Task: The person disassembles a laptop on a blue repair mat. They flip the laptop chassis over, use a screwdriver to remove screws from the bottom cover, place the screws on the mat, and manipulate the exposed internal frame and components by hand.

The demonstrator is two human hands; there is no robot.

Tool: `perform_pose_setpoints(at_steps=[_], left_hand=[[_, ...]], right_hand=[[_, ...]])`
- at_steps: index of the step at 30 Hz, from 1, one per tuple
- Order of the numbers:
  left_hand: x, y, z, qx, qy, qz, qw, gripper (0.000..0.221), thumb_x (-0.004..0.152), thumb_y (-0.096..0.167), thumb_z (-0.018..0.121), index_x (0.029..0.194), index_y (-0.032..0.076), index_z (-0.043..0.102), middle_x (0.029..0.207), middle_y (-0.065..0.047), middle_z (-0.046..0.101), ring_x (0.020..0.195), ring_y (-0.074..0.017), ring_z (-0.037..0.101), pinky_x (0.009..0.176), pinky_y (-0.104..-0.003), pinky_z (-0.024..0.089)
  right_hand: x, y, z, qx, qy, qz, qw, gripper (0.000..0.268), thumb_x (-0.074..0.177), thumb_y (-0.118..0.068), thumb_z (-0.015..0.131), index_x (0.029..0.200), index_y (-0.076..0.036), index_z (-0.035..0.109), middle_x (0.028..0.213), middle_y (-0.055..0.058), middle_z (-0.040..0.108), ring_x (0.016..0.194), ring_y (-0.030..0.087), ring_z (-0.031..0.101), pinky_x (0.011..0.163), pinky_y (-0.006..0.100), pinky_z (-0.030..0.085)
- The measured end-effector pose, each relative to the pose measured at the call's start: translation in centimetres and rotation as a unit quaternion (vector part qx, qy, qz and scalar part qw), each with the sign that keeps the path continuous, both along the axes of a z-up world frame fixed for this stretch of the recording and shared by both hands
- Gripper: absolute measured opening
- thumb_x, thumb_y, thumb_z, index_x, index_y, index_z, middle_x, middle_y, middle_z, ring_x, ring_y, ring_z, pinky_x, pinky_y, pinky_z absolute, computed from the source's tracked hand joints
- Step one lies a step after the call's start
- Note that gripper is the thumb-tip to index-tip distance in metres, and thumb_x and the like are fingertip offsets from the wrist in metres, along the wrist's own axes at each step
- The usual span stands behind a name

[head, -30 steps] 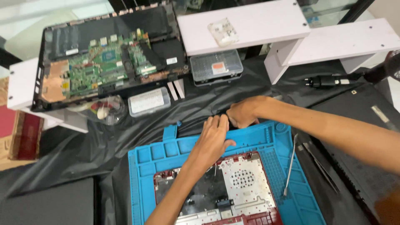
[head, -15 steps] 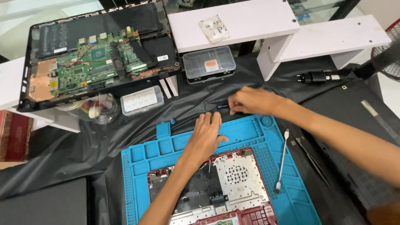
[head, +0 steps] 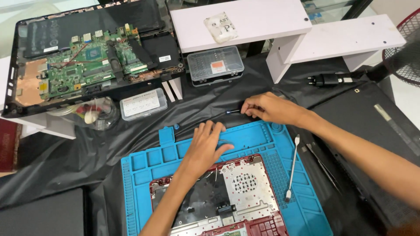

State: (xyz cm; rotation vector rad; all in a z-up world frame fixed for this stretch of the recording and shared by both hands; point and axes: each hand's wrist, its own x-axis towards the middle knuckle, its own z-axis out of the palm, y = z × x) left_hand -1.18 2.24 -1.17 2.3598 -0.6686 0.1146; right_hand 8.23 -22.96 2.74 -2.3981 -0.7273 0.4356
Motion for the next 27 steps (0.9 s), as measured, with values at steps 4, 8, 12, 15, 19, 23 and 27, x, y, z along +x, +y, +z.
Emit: perform_pose_setpoints(at_steps=[4,8,12,15,19,23,27], left_hand=[[0.1,0.7,0.7,-0.018,0.034,0.005,0.999,0.038,0.089,0.029,0.076,0.114,0.006,0.059,0.108,-0.014,0.059,0.103,-0.0359,0.053,0.091,-0.047,0.043],[0.2,1.0,0.6,-0.033,0.031,0.017,0.999,0.031,0.09,0.023,0.072,0.114,0.006,0.061,0.106,-0.014,0.059,0.103,-0.0359,0.055,0.092,-0.047,0.045],[0.4,1.6,0.1,-0.042,0.006,0.044,0.998,0.015,0.096,0.013,0.065,0.109,0.004,0.065,0.1,-0.015,0.061,0.099,-0.0373,0.059,0.089,-0.048,0.047],[0.6,2.3,0.3,-0.044,-0.001,0.066,0.997,0.01,0.097,0.01,0.064,0.103,0.003,0.068,0.097,-0.016,0.062,0.096,-0.0385,0.061,0.085,-0.048,0.049],[1.2,3.0,-0.9,-0.021,0.009,0.082,0.996,0.01,0.089,0.008,0.068,0.097,0.003,0.069,0.095,-0.015,0.064,0.095,-0.0383,0.063,0.083,-0.048,0.051],[1.0,2.4,-0.9,0.002,-0.001,0.082,0.997,0.007,0.091,0.009,0.068,0.095,0.003,0.068,0.096,-0.015,0.064,0.097,-0.0369,0.063,0.086,-0.048,0.051],[0.7,2.3,-0.1,0.01,-0.004,0.063,0.998,0.011,0.088,0.01,0.07,0.095,0.001,0.069,0.097,-0.015,0.064,0.098,-0.0373,0.062,0.088,-0.048,0.05]], right_hand=[[-0.1,-0.1,-0.7,0.037,-0.06,0.035,0.997,0.016,0.092,-0.011,0.068,0.105,-0.003,0.072,0.1,0.01,0.077,0.085,0.025,0.076,0.071,0.037,0.06],[-1.0,0.2,-0.9,0.065,-0.095,0.038,0.993,0.016,0.093,-0.011,0.066,0.106,-0.002,0.07,0.104,0.011,0.074,0.091,0.026,0.076,0.074,0.037,0.061],[-2.0,0.6,-0.9,-0.001,-0.189,0.041,0.981,0.019,0.092,-0.016,0.066,0.105,-0.004,0.073,0.103,0.011,0.071,0.088,0.033,0.071,0.073,0.042,0.058],[-2.3,0.8,-1.5,-0.042,-0.253,0.074,0.964,0.021,0.093,-0.02,0.066,0.104,-0.005,0.073,0.099,0.01,0.068,0.084,0.033,0.07,0.071,0.043,0.058],[-2.1,1.2,-2.0,-0.127,-0.294,0.107,0.941,0.019,0.094,-0.023,0.065,0.097,-0.005,0.068,0.092,0.01,0.064,0.08,0.031,0.069,0.065,0.042,0.058],[-2.2,1.7,-1.9,-0.115,-0.322,0.112,0.933,0.018,0.092,-0.021,0.066,0.094,-0.004,0.064,0.092,0.01,0.063,0.082,0.032,0.069,0.065,0.042,0.058],[-3.2,2.3,0.0,0.015,-0.202,0.036,0.979,0.016,0.09,-0.019,0.068,0.095,-0.003,0.066,0.088,0.008,0.066,0.073,0.024,0.068,0.063,0.037,0.056]])
